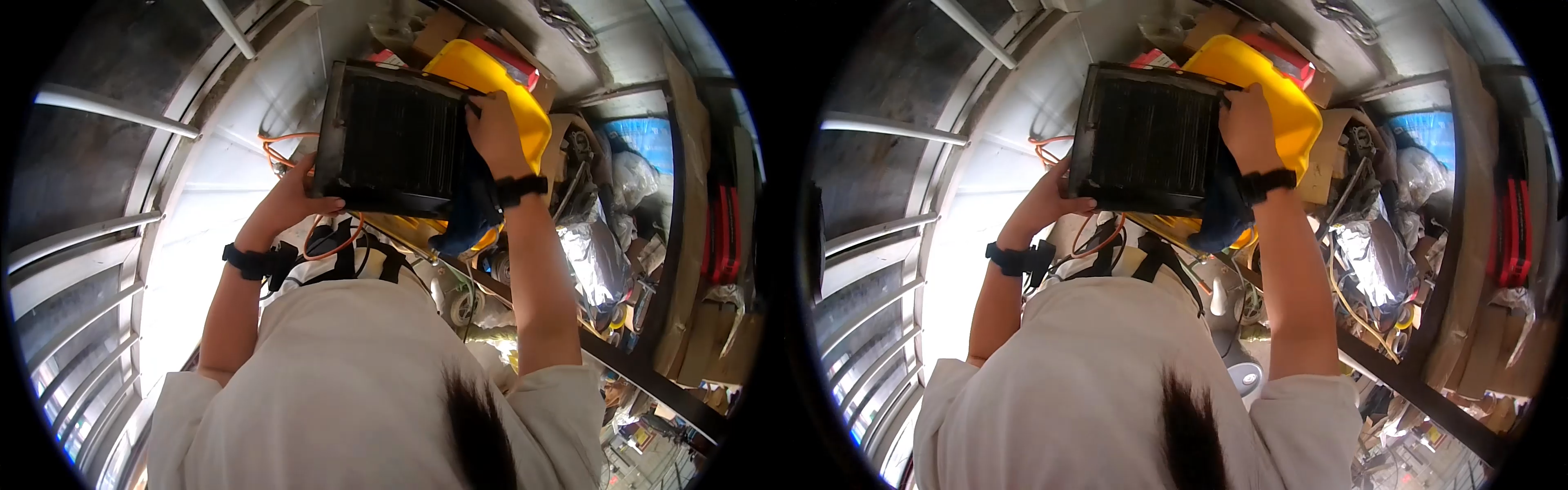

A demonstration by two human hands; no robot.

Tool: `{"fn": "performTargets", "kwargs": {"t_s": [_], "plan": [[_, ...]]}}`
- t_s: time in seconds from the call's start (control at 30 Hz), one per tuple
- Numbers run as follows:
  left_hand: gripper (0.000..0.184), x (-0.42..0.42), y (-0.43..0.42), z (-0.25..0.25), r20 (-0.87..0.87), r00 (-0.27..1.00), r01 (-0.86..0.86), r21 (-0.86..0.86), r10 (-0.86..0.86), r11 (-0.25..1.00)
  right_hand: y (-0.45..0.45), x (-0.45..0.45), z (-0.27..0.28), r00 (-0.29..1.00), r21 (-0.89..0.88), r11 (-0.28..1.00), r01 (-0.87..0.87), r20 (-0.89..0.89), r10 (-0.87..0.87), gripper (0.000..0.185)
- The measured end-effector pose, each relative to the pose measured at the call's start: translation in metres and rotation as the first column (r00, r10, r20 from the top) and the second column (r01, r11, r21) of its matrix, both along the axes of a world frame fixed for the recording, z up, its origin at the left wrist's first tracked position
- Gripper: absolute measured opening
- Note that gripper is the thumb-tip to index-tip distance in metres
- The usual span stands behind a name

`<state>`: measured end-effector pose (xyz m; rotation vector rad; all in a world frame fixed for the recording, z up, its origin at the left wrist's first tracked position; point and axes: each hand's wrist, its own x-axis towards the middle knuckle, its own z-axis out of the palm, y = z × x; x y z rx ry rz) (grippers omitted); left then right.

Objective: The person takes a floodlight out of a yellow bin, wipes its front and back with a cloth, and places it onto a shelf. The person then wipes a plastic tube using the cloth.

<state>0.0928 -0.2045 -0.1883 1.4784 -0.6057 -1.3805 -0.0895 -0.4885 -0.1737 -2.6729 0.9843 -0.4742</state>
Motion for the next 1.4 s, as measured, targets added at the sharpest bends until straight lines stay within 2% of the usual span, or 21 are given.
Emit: {"fn": "performTargets", "kwargs": {"t_s": [0.13,0.33,0.43,0.53,0.57,0.67,0.73,0.8,0.87,0.97,1.07,1.1,1.3,1.4], "plan": [[0.074,0.0,0.003,-0.006,0.007,1.0,0.0,0.009,0.0,1.0,0.017,-0.029,-0.003,0.995,0.015,0.997,-0.078,0.055,0.077,0.028],[0.077,0.001,0.003,-0.001,0.017,1.0,0.007,0.034,-0.008,0.999,0.081,-0.059,0.029,0.995,0.167,0.986,0.003,-0.095,0.013,0.034],[0.077,0.001,0.0,0.003,0.01,1.0,0.012,0.057,-0.013,0.998,0.103,-0.079,0.038,0.994,0.232,0.972,-0.02,-0.101,0.044,0.036],[0.077,0.001,0.001,0.002,0.005,1.0,0.014,0.054,-0.014,0.998,0.117,-0.097,0.045,0.979,0.276,0.96,-0.04,-0.183,0.093,0.034],[0.077,0.001,0.0,0.0,0.007,1.0,0.016,0.046,-0.016,0.999,0.116,-0.101,0.055,0.979,0.369,0.928,-0.044,-0.167,0.113,0.028],[0.075,0.001,0.0,0.001,0.022,1.0,0.016,0.043,-0.017,0.999,0.081,-0.101,0.069,0.999,0.344,0.938,0.042,0.003,-0.046,0.024],[0.072,0.002,0.0,-0.002,0.015,0.999,0.031,0.037,-0.032,0.999,0.049,-0.083,0.07,0.98,0.059,0.995,0.077,0.181,-0.087,0.026],[0.07,0.002,-0.002,-0.001,0.018,0.999,0.036,0.035,-0.037,0.999,0.019,-0.054,0.055,0.947,-0.027,0.995,0.095,0.312,-0.082,0.028],[0.067,0.001,-0.003,0.003,0.021,0.999,0.025,0.044,-0.026,0.999,-0.007,-0.029,0.025,0.971,0.057,0.998,0.04,0.231,-0.053,0.028],[0.068,-0.001,-0.001,0.001,-0.014,1.0,-0.01,0.008,0.01,1.0,-0.002,-0.017,-0.005,0.998,-0.057,0.998,-0.018,0.056,0.022,0.027],[0.07,-0.003,0.001,0.003,-0.002,1.0,-0.011,0.028,0.012,1.0,0.022,-0.029,0.009,0.995,-0.035,0.999,-0.026,-0.094,0.023,0.027],[0.072,-0.002,0.002,-0.002,-0.023,1.0,-0.017,0.022,0.018,1.0,0.034,-0.037,0.014,0.997,0.042,0.999,-0.004,-0.075,0.007,0.027],[0.073,0.004,-0.001,-0.005,-0.023,0.999,0.032,0.038,-0.032,0.999,0.1,-0.073,0.031,0.988,0.047,0.998,0.043,-0.148,-0.036,0.028],[0.071,0.002,0.0,-0.008,0.018,1.0,0.012,0.004,-0.012,1.0,0.11,-0.089,0.059,0.945,0.212,0.975,0.062,-0.328,0.011,0.028]]}}
